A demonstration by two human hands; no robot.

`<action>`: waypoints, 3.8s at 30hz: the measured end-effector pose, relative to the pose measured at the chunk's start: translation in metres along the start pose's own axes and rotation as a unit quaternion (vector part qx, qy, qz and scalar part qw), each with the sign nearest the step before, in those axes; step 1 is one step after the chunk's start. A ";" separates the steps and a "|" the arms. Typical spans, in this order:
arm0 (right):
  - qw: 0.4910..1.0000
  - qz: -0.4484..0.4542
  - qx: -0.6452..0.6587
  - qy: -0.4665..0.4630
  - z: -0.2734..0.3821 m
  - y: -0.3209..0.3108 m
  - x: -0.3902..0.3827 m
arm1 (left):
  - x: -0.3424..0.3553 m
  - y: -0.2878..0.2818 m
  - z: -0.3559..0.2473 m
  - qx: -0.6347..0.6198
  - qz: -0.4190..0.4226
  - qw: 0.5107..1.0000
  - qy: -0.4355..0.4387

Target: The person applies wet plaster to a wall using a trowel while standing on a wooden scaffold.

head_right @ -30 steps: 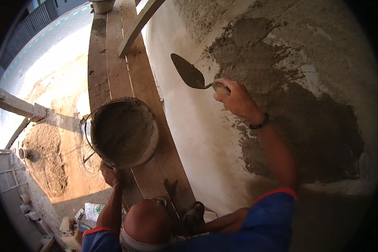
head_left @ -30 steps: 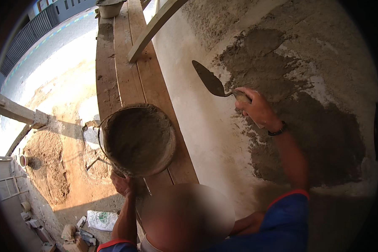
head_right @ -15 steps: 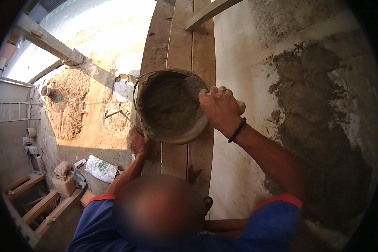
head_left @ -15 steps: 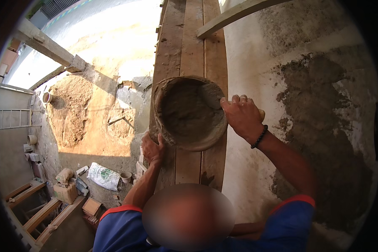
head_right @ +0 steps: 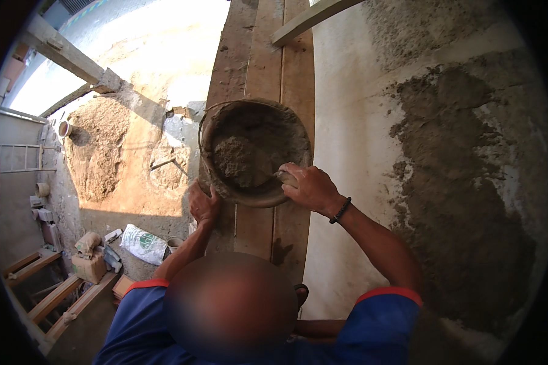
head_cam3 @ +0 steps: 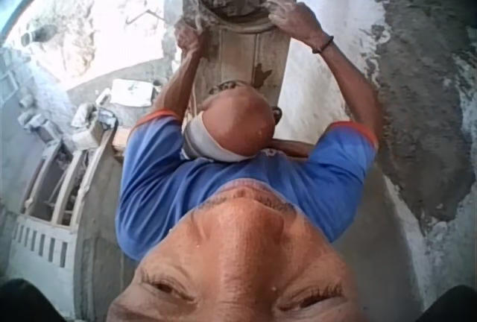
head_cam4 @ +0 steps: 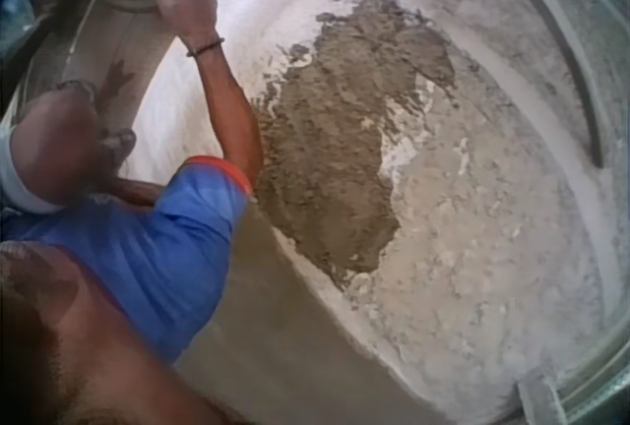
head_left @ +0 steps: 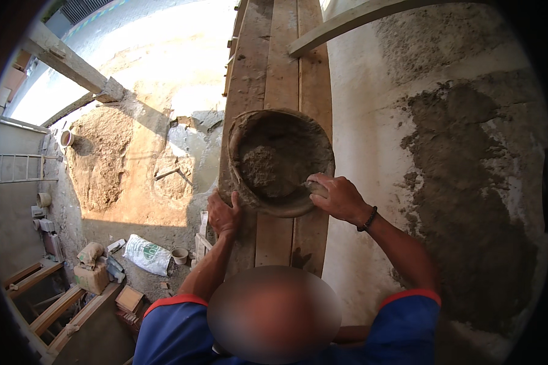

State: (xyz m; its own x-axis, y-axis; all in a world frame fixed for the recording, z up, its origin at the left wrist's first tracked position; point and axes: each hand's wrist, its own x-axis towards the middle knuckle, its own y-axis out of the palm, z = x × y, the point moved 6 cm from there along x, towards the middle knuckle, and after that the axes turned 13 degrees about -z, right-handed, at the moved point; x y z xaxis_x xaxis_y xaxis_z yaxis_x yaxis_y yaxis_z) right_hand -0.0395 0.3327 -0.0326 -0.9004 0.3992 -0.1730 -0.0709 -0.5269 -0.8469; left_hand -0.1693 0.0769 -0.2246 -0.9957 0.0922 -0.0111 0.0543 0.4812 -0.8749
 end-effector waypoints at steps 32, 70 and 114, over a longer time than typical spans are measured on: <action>0.849 -0.397 -0.071 0.342 -0.255 -0.390 -0.080 | -0.002 0.016 -0.007 -0.011 0.046 0.999 -0.016; 0.751 -0.381 -0.391 0.371 -0.179 -0.409 -0.092 | -0.005 0.011 -0.008 0.002 0.014 1.000 0.009; 0.904 -0.082 -0.414 -0.073 0.032 -0.106 0.010 | 0.000 0.007 0.002 -0.031 0.005 0.999 0.018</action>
State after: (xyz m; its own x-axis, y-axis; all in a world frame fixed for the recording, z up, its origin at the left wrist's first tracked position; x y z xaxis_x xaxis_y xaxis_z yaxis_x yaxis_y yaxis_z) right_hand -0.0548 0.3684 0.0715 -0.9583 0.2856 0.0052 0.0829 0.2953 -0.9518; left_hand -0.1688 0.0786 -0.2312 -0.9917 0.1288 -0.0009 0.0699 0.5325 -0.8436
